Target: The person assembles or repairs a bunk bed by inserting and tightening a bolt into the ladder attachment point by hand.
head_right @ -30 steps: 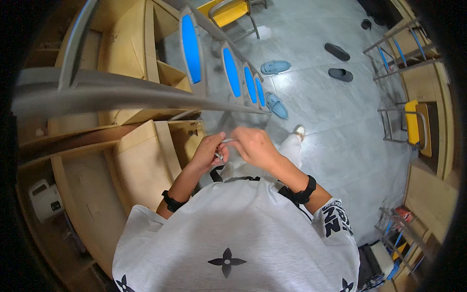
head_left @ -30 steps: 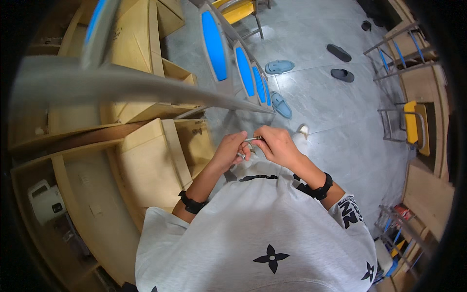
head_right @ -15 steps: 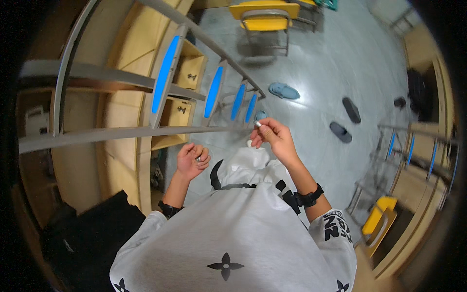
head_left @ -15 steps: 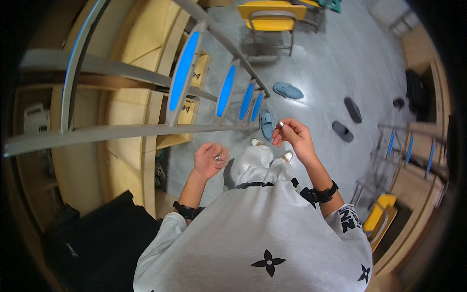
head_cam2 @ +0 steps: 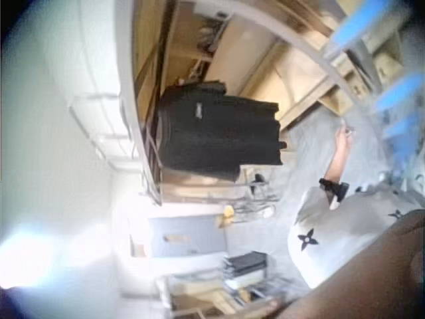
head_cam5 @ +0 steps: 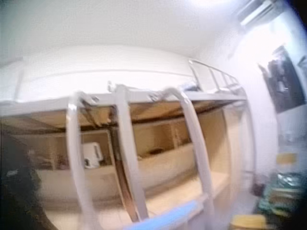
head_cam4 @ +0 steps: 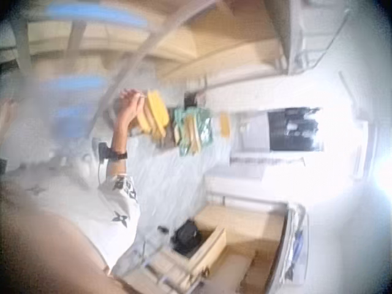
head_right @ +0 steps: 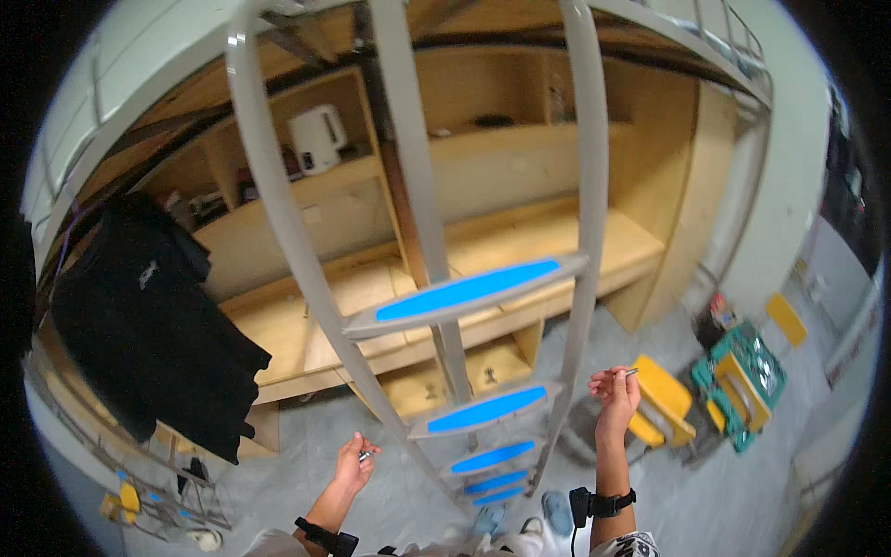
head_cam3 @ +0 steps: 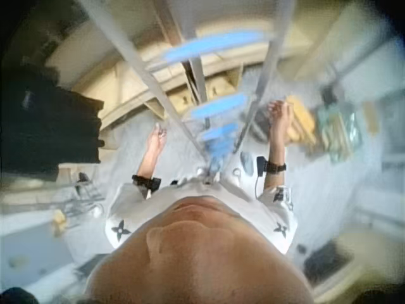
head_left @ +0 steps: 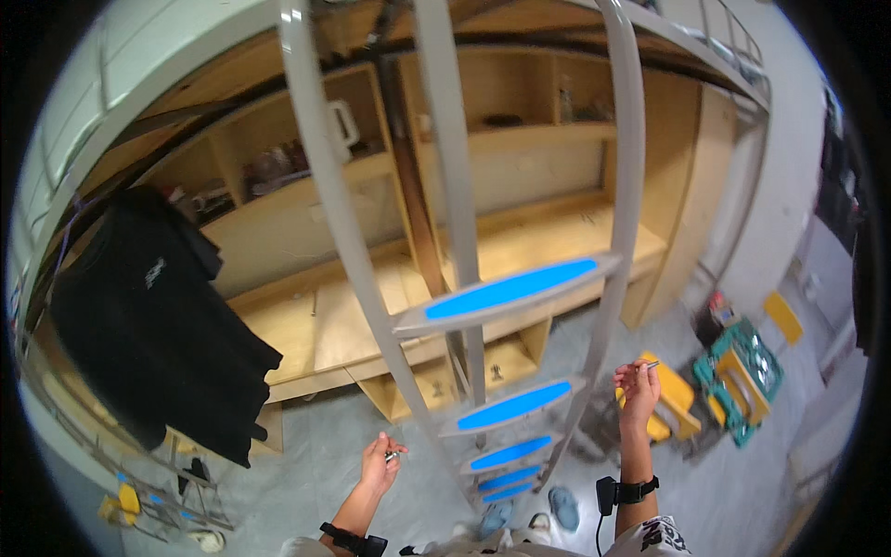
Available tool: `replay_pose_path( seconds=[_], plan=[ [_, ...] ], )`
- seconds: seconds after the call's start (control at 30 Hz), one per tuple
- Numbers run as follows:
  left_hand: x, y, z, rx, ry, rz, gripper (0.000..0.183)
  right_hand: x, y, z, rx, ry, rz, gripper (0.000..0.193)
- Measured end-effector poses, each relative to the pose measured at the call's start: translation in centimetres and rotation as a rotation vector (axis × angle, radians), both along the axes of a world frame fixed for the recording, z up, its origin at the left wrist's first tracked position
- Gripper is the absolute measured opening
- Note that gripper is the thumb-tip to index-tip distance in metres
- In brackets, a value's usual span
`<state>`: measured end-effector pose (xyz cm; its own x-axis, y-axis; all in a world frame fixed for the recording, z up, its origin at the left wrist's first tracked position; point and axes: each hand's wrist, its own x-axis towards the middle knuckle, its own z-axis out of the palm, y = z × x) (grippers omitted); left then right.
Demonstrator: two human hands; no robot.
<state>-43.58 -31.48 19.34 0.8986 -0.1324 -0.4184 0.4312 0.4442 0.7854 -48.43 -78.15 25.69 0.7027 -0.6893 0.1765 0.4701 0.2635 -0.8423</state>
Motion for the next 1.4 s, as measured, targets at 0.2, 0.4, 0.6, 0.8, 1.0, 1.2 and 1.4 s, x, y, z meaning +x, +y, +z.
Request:
replay_pose_path(
  seconds=[0.2, 0.4, 0.6, 0.8, 1.0, 1.2, 1.4],
  plan=[
    [-0.3, -1.7, -0.9, -0.213, -0.091, 0.282, 0.03, 12.7, -3.0, 3.4, -0.083, -0.148, 0.108, 0.02],
    [-0.9, -7.1, 0.8, 0.343, -0.295, 0.199, 0.027, 17.0, -4.4, 0.9, -0.132, 0.001, 0.351, 0.02],
    [-1.1, -7.3, 6.5, 1.062, -0.588, 0.1, 0.045, 15.7, -2.2, 2.0, 0.082, 0.054, 0.493, 0.019],
    [2.2, -9.0, 10.2, 1.495, -0.655, -0.086, 0.051, 15.8, -1.7, 0.5, 0.125, 0.085, 0.458, 0.02],
    [3.4, -8.9, 8.4, 1.528, -0.848, 0.058, 0.029, 15.7, -0.6, 1.7, 0.152, 0.114, 0.377, 0.019],
    [3.6, -9.1, 8.1, 1.47, -0.947, 0.188, 0.023, 15.2, -0.7, 2.3, 0.178, 0.089, 0.44, 0.016],
    [3.5, -9.2, 7.8, 1.449, -1.065, 0.248, 0.02, 15.6, -0.5, 1.9, 0.179, 0.079, 0.426, 0.015]
  ],
)
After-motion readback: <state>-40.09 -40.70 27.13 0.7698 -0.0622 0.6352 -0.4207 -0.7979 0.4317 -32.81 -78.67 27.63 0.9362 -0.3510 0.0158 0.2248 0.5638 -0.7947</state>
